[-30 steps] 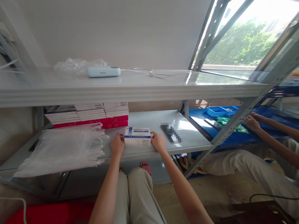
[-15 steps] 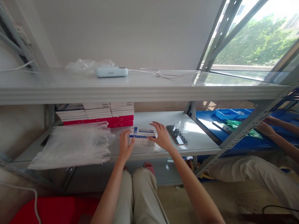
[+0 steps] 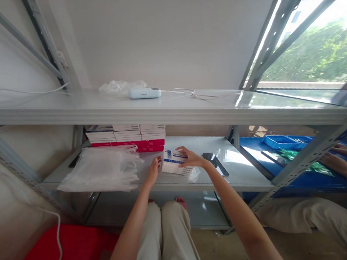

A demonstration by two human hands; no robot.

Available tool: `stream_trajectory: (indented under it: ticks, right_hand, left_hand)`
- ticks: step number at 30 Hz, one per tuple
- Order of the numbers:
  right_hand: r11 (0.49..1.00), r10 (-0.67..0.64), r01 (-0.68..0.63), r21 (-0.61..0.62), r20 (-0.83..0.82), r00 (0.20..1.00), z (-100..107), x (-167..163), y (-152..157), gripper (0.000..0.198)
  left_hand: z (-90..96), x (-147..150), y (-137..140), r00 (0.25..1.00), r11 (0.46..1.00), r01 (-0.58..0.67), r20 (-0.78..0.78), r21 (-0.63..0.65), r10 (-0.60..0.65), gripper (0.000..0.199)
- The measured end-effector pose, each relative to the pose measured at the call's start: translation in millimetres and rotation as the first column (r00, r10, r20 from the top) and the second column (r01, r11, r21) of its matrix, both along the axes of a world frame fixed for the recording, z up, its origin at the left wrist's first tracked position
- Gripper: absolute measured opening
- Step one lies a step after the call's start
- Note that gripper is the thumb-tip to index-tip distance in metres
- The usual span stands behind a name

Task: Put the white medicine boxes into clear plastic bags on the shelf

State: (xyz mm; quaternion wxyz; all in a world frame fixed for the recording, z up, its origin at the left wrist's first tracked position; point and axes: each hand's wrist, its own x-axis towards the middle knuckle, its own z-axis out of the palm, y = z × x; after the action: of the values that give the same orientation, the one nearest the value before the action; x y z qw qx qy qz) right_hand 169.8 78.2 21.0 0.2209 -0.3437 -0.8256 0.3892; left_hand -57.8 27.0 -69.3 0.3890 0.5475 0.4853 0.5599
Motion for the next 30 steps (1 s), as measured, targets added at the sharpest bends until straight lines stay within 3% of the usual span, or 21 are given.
stream_trajectory:
  ticks: [4, 7, 12, 16, 20, 24, 28, 30]
  right_hand:
    - [1.000, -0.013, 0.011, -0.016, -0.129, 0.992, 7.5, 6.1, -1.9, 0.073]
    - [1.000, -0.016, 0.012, -0.023, -0.173, 0.985, 17.9, 9.0, -4.7, 0.072]
    - [1.000, -0.020, 0.024, 0.019, -0.184, 0.983, 44.0, -1.2, -13.3, 0.076]
    - [0.991, 0.059, -0.035, 0.126, -0.189, 0.980, 76.0, -31.1, -30.6, 0.076]
    - [0.950, 0.214, -0.183, 0.255, -0.101, 0.972, 111.0, -79.7, -49.8, 0.077]
    - [0.859, 0.385, -0.371, 0.352, 0.034, 0.922, 142.3, -157.5, -48.5, 0.083]
    - [0.746, 0.524, -0.515, 0.422, 0.105, 0.845, 167.7, -243.9, -36.3, 0.082]
    - [0.734, 0.538, -0.516, 0.441, 0.085, 0.839, 171.1, -266.3, -32.6, 0.074]
  left_hand:
    - [1.2, 3.4, 1.0, 0.999, 1.000, -0.023, -0.024, -0.021, 0.023, 0.054]
    - [10.1, 7.3, -4.1, 0.999, 0.994, -0.027, -0.037, 0.109, 0.031, 0.058]
    - [43.0, 7.8, -20.2, 0.999, 0.967, 0.046, -0.033, 0.251, -0.039, 0.076]
    - [70.0, -13.3, -38.2, 1.000, 0.950, -0.014, 0.031, 0.311, 0.004, 0.091]
    - [89.1, -65.7, -65.5, 0.985, 0.924, -0.173, 0.039, 0.341, 0.170, 0.086]
    - [106.4, -139.2, -90.2, 0.923, 0.885, -0.363, -0.017, 0.292, 0.384, 0.086]
    - [126.5, -220.3, -97.3, 0.861, 0.848, -0.482, -0.061, 0.223, 0.505, 0.083]
    - [136.3, -260.4, -93.1, 0.839, 0.826, -0.509, -0.076, 0.243, 0.540, 0.077]
